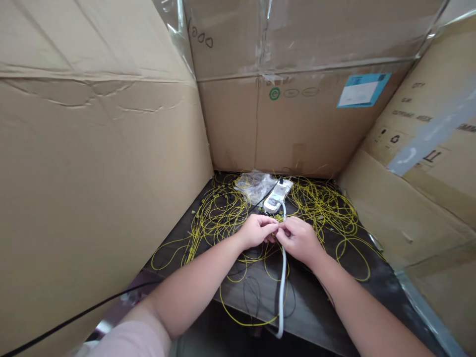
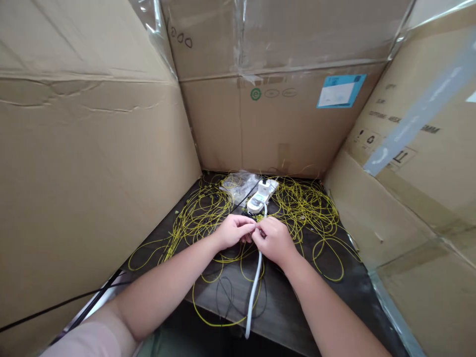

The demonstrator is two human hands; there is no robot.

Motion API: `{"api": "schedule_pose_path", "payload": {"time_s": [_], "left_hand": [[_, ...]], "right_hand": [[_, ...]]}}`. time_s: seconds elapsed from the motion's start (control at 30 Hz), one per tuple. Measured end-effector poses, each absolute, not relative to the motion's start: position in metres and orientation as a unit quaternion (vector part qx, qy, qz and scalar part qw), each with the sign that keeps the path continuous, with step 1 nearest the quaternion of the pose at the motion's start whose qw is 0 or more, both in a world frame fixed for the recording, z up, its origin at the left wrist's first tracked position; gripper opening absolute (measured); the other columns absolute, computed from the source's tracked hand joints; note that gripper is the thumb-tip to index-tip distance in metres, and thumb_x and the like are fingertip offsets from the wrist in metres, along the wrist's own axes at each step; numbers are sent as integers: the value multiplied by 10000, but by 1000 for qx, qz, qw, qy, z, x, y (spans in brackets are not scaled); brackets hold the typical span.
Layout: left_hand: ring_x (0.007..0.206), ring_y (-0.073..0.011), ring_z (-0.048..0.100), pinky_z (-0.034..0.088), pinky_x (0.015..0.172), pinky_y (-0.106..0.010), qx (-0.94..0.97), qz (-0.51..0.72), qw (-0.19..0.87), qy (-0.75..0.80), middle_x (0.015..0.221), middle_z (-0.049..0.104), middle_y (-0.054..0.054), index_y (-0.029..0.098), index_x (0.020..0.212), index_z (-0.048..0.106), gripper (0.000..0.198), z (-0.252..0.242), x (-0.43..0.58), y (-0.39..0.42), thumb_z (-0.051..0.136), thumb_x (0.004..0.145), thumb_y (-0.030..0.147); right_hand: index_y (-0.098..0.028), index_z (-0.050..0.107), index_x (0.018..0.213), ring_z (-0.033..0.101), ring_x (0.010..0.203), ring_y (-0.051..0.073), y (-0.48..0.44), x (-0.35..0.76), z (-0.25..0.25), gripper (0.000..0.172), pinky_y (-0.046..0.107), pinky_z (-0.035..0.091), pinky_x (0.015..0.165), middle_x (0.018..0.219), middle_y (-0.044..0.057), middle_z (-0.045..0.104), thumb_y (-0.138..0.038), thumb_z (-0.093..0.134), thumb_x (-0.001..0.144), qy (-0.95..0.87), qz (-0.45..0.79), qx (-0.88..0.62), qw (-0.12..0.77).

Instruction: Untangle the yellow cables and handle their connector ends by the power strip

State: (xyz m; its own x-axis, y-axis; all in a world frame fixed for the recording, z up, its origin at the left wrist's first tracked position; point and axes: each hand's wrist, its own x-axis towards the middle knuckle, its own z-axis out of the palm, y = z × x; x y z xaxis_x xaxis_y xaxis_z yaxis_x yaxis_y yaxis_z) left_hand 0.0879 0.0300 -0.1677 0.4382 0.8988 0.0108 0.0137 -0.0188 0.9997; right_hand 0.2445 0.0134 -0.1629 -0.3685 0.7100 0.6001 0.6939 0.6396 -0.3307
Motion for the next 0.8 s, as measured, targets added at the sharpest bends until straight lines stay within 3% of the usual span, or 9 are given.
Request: {"api": "schedule_pose_path", "payload": {"time_s": [0.13,0.33,0.43,0.53,0.63,0.7,0.73,0.8], "left_hand": [[446,-85,534,403,421,-185,559,414,601,394,585,600,-34,93,754,625,292,-169,89,32,601,709,380],[431,-74,523,407,421,-185,549,447,575,410,606,610,-40,100,773,624,287,-169,85,35,589,717,379],[430,-70,513,423,439,-195,550,447,569,417,604,604,-35,99,780,628,290,-165,84,33,580,721,378],[446,-70,515,430,456,-198,554,447,566,416,605,595,-31,98,765,633,281,-162,84,31,571,726,369],[469,-73,519,437,478,-202,560,441,571,408,607,596,-28,101,788,641,264,-162,85,29,575,725,348],[478,-77,518,441,491,-208,562,427,580,406,603,599,-27,100,813,645,252,-164,86,29,578,723,326],[481,-78,515,443,496,-212,563,419,585,407,600,600,-26,99,819,647,244,-165,87,29,577,723,312],[486,-79,509,449,517,-221,564,410,590,408,590,598,-22,99,811,651,220,-167,89,30,568,726,284]], "right_hand": [[-193,469,523,431,560,130,17,252,-160,213,266,353,575,533,14,469,-161,463,733,-797,-71,-456,390],[-204,521,585,509,610,168,27,307,-147,112,296,392,600,583,50,554,-156,491,681,-706,-226,-515,431],[-204,576,601,506,556,179,36,333,-148,63,312,379,518,539,73,552,-165,537,631,-605,-268,-562,496],[-215,645,671,494,480,173,44,333,-151,95,344,368,476,507,62,532,-179,597,598,-475,-117,-606,627],[-267,625,638,577,627,203,42,313,-145,56,394,399,531,698,93,602,-237,590,670,-434,202,-467,744],[-292,584,620,594,793,210,34,299,-136,152,425,413,596,874,95,606,-285,507,751,-436,409,-348,722],[-296,569,625,591,769,190,29,294,-132,203,426,406,583,864,97,594,-304,447,787,-431,473,-327,695],[-289,534,632,491,496,107,20,289,-123,249,381,335,443,627,71,494,-322,375,819,-418,536,-348,646]]}}
